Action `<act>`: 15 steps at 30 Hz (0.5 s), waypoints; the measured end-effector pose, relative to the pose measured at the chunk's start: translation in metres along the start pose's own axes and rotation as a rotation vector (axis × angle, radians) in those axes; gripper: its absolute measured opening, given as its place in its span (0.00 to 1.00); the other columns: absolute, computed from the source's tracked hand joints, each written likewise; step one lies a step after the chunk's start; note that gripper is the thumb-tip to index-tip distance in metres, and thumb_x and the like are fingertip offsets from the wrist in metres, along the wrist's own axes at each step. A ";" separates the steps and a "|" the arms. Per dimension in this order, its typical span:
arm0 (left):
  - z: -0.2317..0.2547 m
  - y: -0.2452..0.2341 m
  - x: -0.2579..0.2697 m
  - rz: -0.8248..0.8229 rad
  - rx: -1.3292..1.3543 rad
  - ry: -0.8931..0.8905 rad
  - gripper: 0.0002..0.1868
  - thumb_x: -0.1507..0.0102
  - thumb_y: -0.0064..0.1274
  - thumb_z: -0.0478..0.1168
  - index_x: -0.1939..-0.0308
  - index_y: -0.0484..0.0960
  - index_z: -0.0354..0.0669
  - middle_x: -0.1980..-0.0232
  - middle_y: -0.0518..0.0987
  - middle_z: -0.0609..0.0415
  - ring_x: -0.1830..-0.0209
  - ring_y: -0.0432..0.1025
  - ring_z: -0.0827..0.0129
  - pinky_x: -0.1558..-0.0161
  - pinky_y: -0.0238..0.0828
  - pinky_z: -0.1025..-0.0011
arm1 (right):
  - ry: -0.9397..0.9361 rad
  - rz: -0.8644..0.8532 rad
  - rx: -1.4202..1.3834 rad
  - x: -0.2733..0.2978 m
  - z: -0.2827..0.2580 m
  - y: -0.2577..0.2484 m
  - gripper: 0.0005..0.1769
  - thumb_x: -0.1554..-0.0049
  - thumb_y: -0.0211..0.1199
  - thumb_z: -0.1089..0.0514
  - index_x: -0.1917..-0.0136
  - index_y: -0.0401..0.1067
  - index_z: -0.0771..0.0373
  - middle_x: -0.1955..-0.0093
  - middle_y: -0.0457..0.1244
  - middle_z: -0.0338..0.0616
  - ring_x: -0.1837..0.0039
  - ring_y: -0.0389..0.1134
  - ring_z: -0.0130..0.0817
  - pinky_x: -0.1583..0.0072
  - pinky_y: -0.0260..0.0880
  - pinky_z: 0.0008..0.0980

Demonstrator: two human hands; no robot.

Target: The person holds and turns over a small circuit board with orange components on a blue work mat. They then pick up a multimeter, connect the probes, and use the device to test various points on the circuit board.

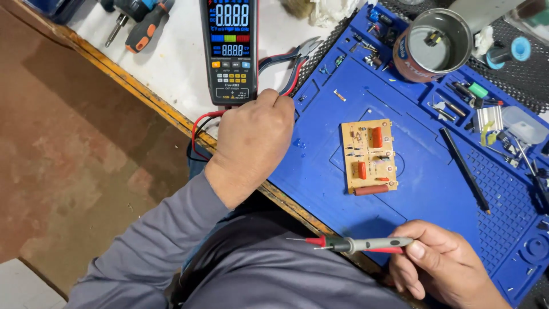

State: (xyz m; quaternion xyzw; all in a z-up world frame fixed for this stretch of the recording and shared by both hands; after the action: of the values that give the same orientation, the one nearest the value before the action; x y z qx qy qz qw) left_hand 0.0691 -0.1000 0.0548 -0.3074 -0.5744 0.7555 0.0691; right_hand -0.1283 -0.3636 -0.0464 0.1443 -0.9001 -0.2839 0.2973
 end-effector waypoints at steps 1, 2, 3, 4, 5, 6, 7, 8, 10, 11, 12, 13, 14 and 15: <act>0.002 0.000 0.000 0.000 0.000 0.007 0.02 0.41 0.54 0.34 0.69 0.77 0.42 0.67 0.76 0.50 0.72 0.78 0.60 0.72 0.74 0.63 | -0.005 0.002 -0.003 -0.001 0.000 0.001 0.15 0.32 0.52 0.58 0.40 0.67 0.74 0.69 0.59 0.47 0.68 0.62 0.37 0.60 0.66 0.42; 0.002 0.000 -0.002 0.010 -0.017 0.000 0.03 0.40 0.54 0.34 0.69 0.76 0.42 0.68 0.76 0.50 0.73 0.78 0.60 0.72 0.74 0.63 | 0.013 0.024 -0.009 -0.002 0.001 0.002 0.16 0.34 0.52 0.57 0.41 0.67 0.73 0.70 0.59 0.47 0.70 0.61 0.37 0.61 0.66 0.42; 0.003 -0.001 -0.003 0.021 -0.034 -0.006 0.04 0.39 0.54 0.34 0.69 0.76 0.42 0.69 0.76 0.50 0.74 0.77 0.60 0.73 0.73 0.63 | 0.031 0.045 -0.014 -0.003 0.001 0.002 0.16 0.35 0.52 0.57 0.41 0.67 0.73 0.72 0.59 0.46 0.71 0.61 0.36 0.62 0.65 0.42; 0.003 -0.003 -0.006 0.031 -0.032 0.010 0.04 0.39 0.54 0.34 0.69 0.76 0.42 0.69 0.76 0.50 0.74 0.77 0.60 0.73 0.73 0.63 | 0.012 0.050 -0.013 -0.004 -0.001 0.004 0.16 0.35 0.52 0.57 0.41 0.67 0.73 0.72 0.59 0.46 0.71 0.61 0.36 0.62 0.65 0.42; 0.002 -0.004 -0.009 0.016 -0.044 -0.001 0.05 0.38 0.54 0.34 0.69 0.76 0.42 0.69 0.76 0.50 0.74 0.77 0.58 0.73 0.74 0.63 | 0.024 0.049 -0.039 -0.004 -0.003 0.007 0.17 0.35 0.52 0.57 0.42 0.68 0.74 0.72 0.58 0.46 0.71 0.60 0.35 0.62 0.65 0.41; 0.000 -0.004 -0.014 0.006 -0.054 -0.007 0.06 0.38 0.55 0.34 0.69 0.76 0.42 0.69 0.76 0.51 0.75 0.76 0.57 0.73 0.74 0.62 | 0.027 0.051 -0.063 -0.005 -0.005 0.010 0.17 0.35 0.53 0.57 0.42 0.68 0.75 0.73 0.58 0.45 0.71 0.60 0.35 0.62 0.65 0.39; 0.001 -0.011 -0.034 0.023 -0.050 0.015 0.06 0.38 0.55 0.34 0.69 0.76 0.42 0.69 0.76 0.51 0.75 0.76 0.57 0.73 0.74 0.62 | 0.001 0.058 -0.059 -0.008 -0.010 0.008 0.17 0.35 0.53 0.57 0.42 0.68 0.75 0.73 0.58 0.45 0.71 0.60 0.35 0.62 0.65 0.39; 0.005 -0.019 -0.048 0.049 -0.019 0.073 0.07 0.35 0.56 0.37 0.68 0.77 0.42 0.69 0.77 0.50 0.76 0.76 0.57 0.74 0.73 0.62 | 0.019 0.050 -0.047 -0.007 -0.011 0.009 0.17 0.35 0.53 0.56 0.43 0.69 0.75 0.73 0.58 0.44 0.71 0.60 0.34 0.62 0.66 0.39; 0.009 -0.023 -0.085 0.081 0.016 0.136 0.09 0.33 0.58 0.40 0.66 0.78 0.41 0.68 0.77 0.50 0.76 0.76 0.56 0.75 0.71 0.62 | 0.031 0.046 -0.031 -0.007 -0.011 0.009 0.18 0.35 0.53 0.56 0.44 0.69 0.75 0.74 0.58 0.44 0.71 0.60 0.33 0.62 0.67 0.38; 0.016 -0.024 -0.107 0.148 0.112 0.256 0.08 0.33 0.58 0.41 0.63 0.78 0.41 0.67 0.78 0.51 0.74 0.76 0.56 0.73 0.72 0.61 | 0.038 0.036 -0.009 -0.007 -0.011 0.010 0.17 0.36 0.52 0.56 0.44 0.69 0.74 0.74 0.58 0.44 0.72 0.60 0.33 0.61 0.68 0.38; 0.022 -0.026 -0.128 0.212 0.205 0.375 0.08 0.32 0.59 0.41 0.61 0.79 0.42 0.66 0.79 0.51 0.71 0.77 0.56 0.70 0.72 0.60 | 0.045 0.022 0.012 -0.008 -0.010 0.011 0.17 0.36 0.52 0.55 0.44 0.70 0.74 0.74 0.59 0.43 0.72 0.60 0.32 0.61 0.70 0.38; 0.018 -0.002 -0.156 0.219 0.204 0.379 0.08 0.32 0.59 0.41 0.61 0.79 0.42 0.66 0.79 0.51 0.71 0.77 0.56 0.70 0.72 0.60 | 0.039 0.022 0.016 -0.008 -0.013 0.013 0.17 0.36 0.52 0.55 0.44 0.70 0.74 0.74 0.59 0.43 0.72 0.60 0.32 0.61 0.70 0.38; 0.026 0.024 -0.178 0.247 0.059 0.553 0.05 0.32 0.55 0.37 0.61 0.78 0.40 0.66 0.79 0.51 0.70 0.77 0.57 0.70 0.72 0.62 | 0.039 0.026 0.025 -0.009 -0.013 0.016 0.17 0.36 0.52 0.55 0.44 0.70 0.74 0.73 0.59 0.43 0.72 0.60 0.31 0.60 0.71 0.39; 0.033 0.052 -0.199 0.280 -0.088 0.724 0.04 0.31 0.52 0.33 0.61 0.78 0.38 0.65 0.79 0.51 0.70 0.76 0.59 0.71 0.73 0.63 | 0.040 0.031 0.033 -0.009 -0.013 0.017 0.17 0.36 0.52 0.55 0.44 0.70 0.73 0.73 0.59 0.42 0.73 0.60 0.31 0.60 0.71 0.39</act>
State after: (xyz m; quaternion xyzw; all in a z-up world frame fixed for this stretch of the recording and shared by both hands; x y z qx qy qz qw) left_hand 0.2231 -0.2357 0.0890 -0.6323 -0.4973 0.5748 0.1501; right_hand -0.1149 -0.3516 -0.0311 0.1410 -0.9007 -0.2615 0.3171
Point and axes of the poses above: each hand's wrist, its own x-axis away from the middle knuckle, its own y-axis out of the palm, z = x × y, the point moved 7 cm from there along -x, towards the middle knuckle
